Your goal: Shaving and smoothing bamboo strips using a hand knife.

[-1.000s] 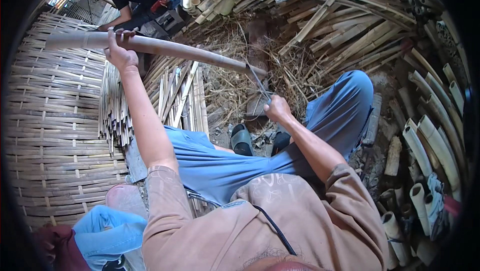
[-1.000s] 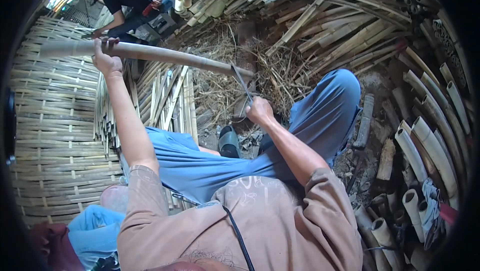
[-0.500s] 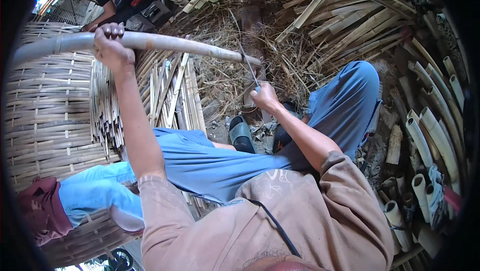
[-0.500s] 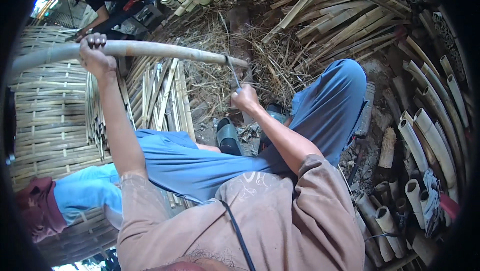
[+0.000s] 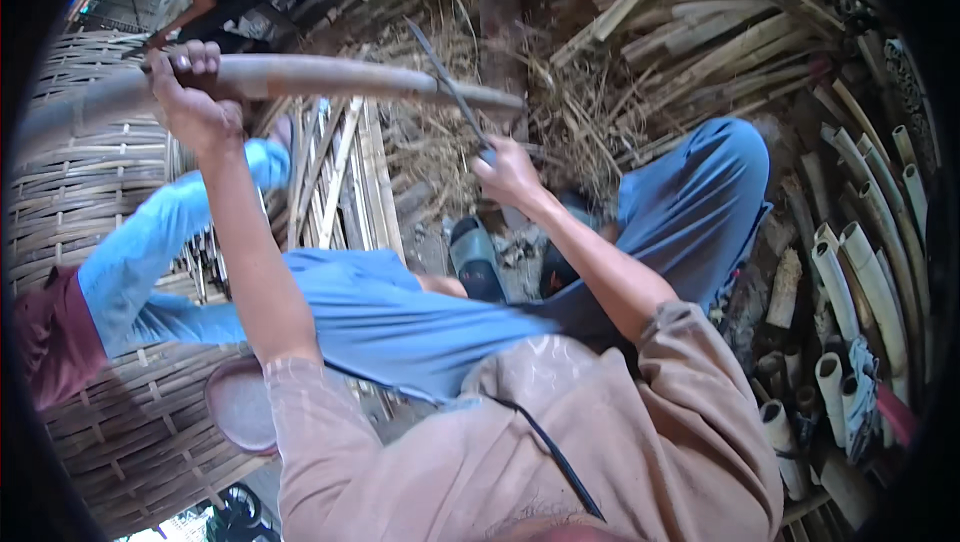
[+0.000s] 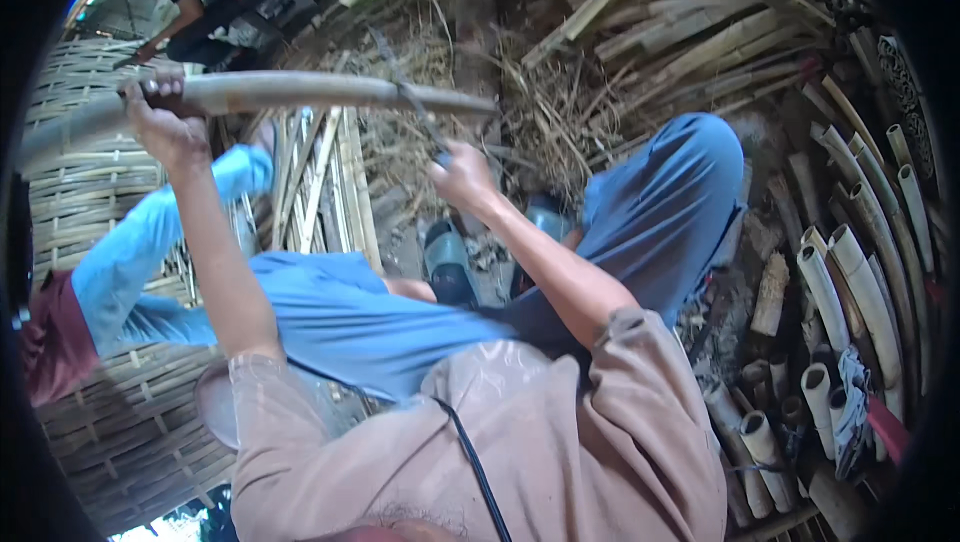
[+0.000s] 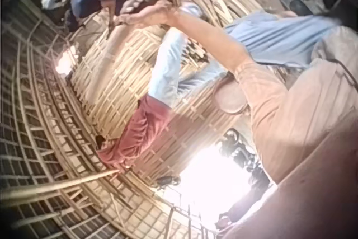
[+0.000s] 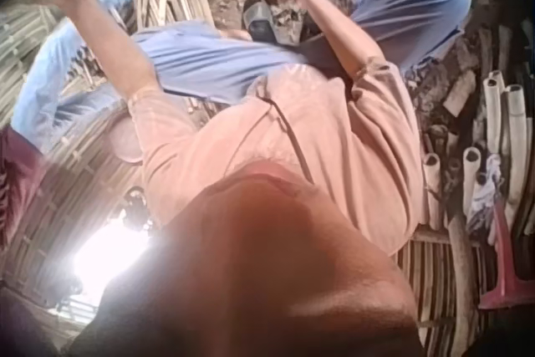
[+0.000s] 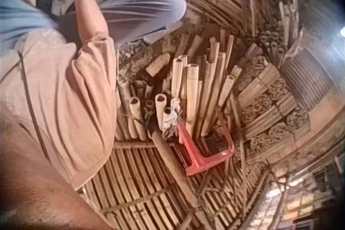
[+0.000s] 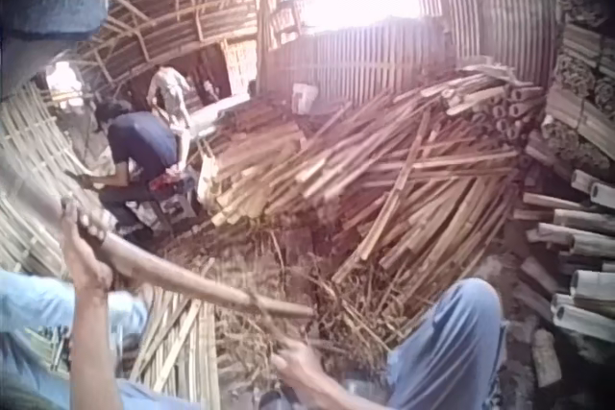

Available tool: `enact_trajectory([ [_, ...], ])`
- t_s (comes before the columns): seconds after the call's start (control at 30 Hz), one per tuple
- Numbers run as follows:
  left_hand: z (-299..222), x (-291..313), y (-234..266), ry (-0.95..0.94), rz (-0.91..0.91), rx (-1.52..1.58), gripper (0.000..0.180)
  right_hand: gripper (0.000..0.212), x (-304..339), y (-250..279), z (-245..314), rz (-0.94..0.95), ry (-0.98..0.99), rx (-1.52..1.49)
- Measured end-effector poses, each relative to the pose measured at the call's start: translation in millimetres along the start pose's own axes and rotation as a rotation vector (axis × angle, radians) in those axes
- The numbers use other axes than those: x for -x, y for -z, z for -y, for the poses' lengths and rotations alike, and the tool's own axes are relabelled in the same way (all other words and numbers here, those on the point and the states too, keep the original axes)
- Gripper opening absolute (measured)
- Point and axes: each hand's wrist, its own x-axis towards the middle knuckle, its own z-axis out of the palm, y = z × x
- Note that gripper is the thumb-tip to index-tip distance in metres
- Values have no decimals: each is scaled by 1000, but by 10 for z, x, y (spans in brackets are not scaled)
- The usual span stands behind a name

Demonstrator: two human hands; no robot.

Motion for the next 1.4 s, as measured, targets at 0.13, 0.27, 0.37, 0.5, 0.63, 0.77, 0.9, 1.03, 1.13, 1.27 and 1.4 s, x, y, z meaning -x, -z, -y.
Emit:
enact_trajectory([
  [0.13,65,-41,87,-25,-142,-155,29,36,-14,-328,13,254,60,-268],
  [0.27,52,15,245,-119,-279,-193,28,45,-68,-283,-521,259,-165,-429],
  [0.37,59,32,336,-109,-295,-167,26,23,-186,-165,-882,275,-509,-632],
  [0.5,114,-10,371,-176,-365,-183,20,14,-257,-368,-764,80,-865,-1027],
  [0.63,118,-12,404,-200,-333,-165,17,9,-91,-654,-426,494,-489,-1067],
  [0.77,98,39,455,-200,-382,-168,15,10,-8,-561,-346,211,-673,-769],
  [0.9,136,45,516,-217,-416,-164,14,15,-5,-509,-311,130,-950,-1314],
  [1.03,130,34,579,-148,-462,-117,20,9,25,-597,-189,665,-492,-1040],
  [1.13,107,75,604,-208,-481,-170,23,9,23,-625,-136,385,-680,-932],
  [1.27,105,151,610,-216,-542,-212,32,16,15,-630,-169,112,-960,-1314],
  [1.4,115,160,603,-201,-614,-228,45,14,35,-671,-185,672,-549,-1130],
])
